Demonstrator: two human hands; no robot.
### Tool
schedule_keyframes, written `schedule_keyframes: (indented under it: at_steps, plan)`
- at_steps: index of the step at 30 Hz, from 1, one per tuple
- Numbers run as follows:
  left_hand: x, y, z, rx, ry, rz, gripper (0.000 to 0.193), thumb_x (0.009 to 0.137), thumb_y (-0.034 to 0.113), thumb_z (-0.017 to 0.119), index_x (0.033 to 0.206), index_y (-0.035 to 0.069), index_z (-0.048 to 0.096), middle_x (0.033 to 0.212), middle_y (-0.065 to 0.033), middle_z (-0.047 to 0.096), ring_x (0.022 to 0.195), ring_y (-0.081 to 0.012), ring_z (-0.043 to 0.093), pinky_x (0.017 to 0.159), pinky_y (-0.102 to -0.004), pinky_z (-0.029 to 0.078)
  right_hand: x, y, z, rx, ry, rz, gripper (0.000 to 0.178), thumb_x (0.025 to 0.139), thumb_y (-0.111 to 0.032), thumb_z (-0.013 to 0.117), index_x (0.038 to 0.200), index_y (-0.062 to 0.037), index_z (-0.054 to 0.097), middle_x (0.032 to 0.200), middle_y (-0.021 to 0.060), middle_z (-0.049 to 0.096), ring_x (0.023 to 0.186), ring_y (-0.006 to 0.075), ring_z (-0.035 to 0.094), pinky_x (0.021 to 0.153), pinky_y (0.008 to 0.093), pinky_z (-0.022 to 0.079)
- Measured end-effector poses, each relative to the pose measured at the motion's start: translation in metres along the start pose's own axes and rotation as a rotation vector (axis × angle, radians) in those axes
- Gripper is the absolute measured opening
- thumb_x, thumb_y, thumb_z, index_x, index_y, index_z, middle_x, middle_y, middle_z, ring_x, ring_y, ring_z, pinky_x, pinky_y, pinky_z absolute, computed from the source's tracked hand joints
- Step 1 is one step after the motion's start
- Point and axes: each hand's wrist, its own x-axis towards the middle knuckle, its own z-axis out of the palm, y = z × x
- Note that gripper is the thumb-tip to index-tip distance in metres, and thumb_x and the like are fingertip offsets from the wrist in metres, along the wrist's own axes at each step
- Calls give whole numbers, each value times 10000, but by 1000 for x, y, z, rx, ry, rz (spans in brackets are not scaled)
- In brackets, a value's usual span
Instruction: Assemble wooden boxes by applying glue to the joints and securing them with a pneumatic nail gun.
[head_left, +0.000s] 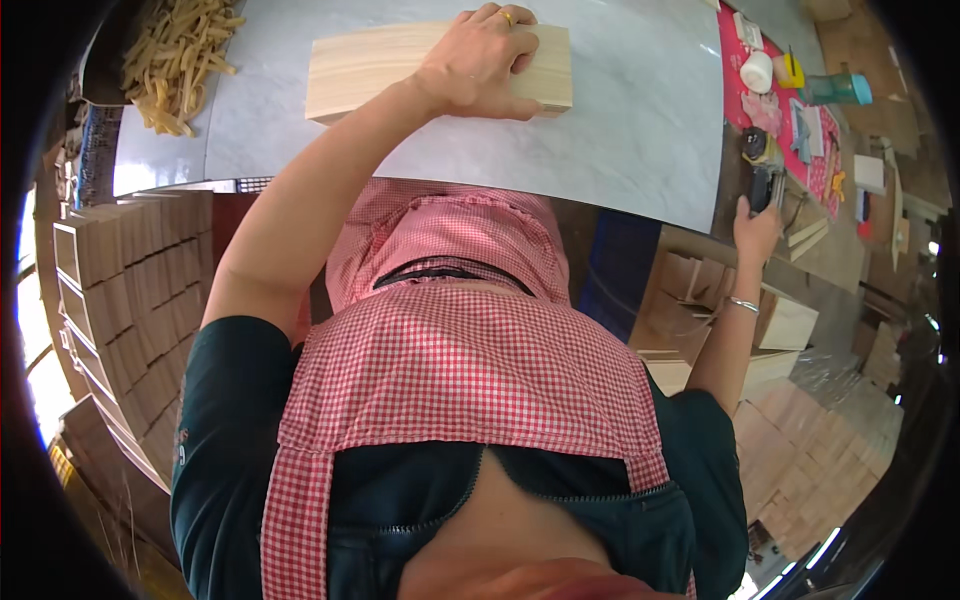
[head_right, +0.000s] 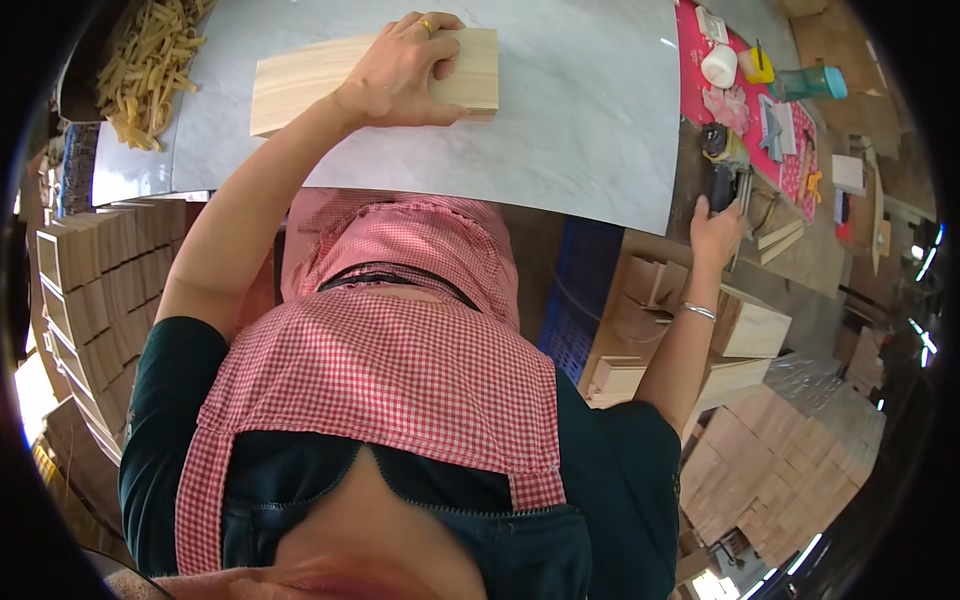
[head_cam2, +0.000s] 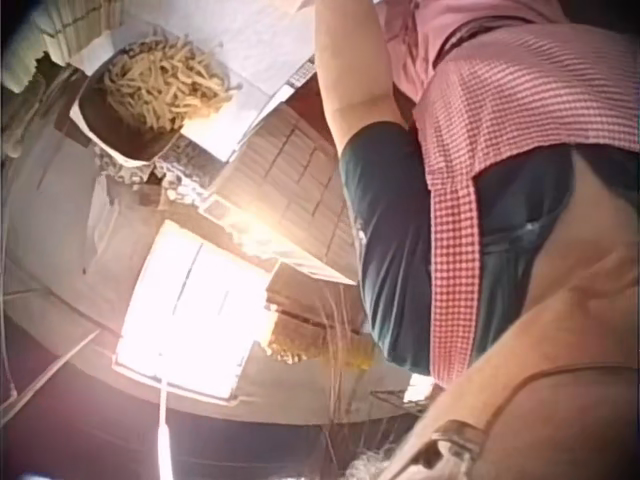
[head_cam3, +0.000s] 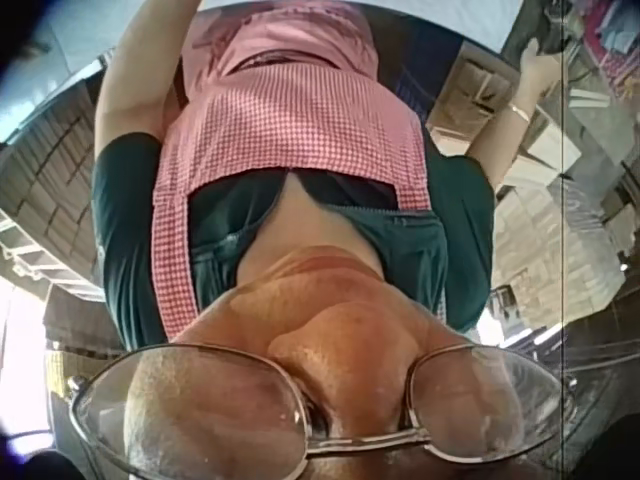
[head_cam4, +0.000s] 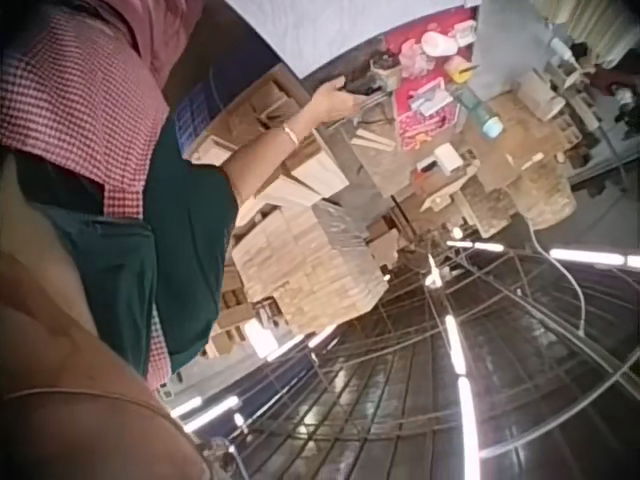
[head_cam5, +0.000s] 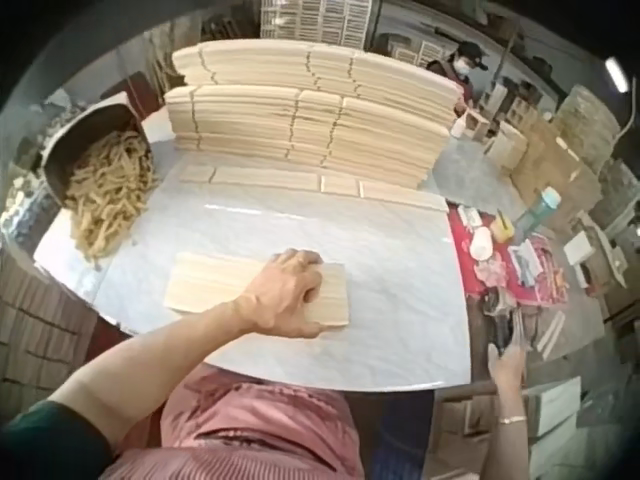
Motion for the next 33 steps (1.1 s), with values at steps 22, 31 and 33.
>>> schedule_keyframes:
  at_steps: [22, 31, 33]
  plan:
    - [5, -15, 13, -95, -61, 53, 506, 720, 502, 786, 914, 50, 666, 1244, -243, 610, 1156, -407, 575, 1027, -477, 439, -53, -161, -167, 803, -423, 11, 92, 861, -41, 661, 917, 31, 666, 609, 40, 607, 464, 122, 526, 455, 245, 437]
    - [6, -12, 7, -158, -196, -23, 537, 730, 510, 780, 972, 45, 665, 1162, -224, 618, 1090, -393, 590, 994, -480, 451, -89, -225, -197, 852, -655, -160, 189, 898, -150, 765, 836, 5, 674, 593, 10, 583, 407, 84, 467, 386, 229, 373]
    - [6, -11, 7, -167, -219, -34, 534, 731, 504, 780, 978, 45, 665, 1133, -218, 617, 1067, -388, 592, 980, -479, 455, -90, -229, -197, 857, -662, -176, 183, 899, -150, 763, 838, 0, 676, 590, 8, 581, 411, 82, 465, 388, 227, 374]
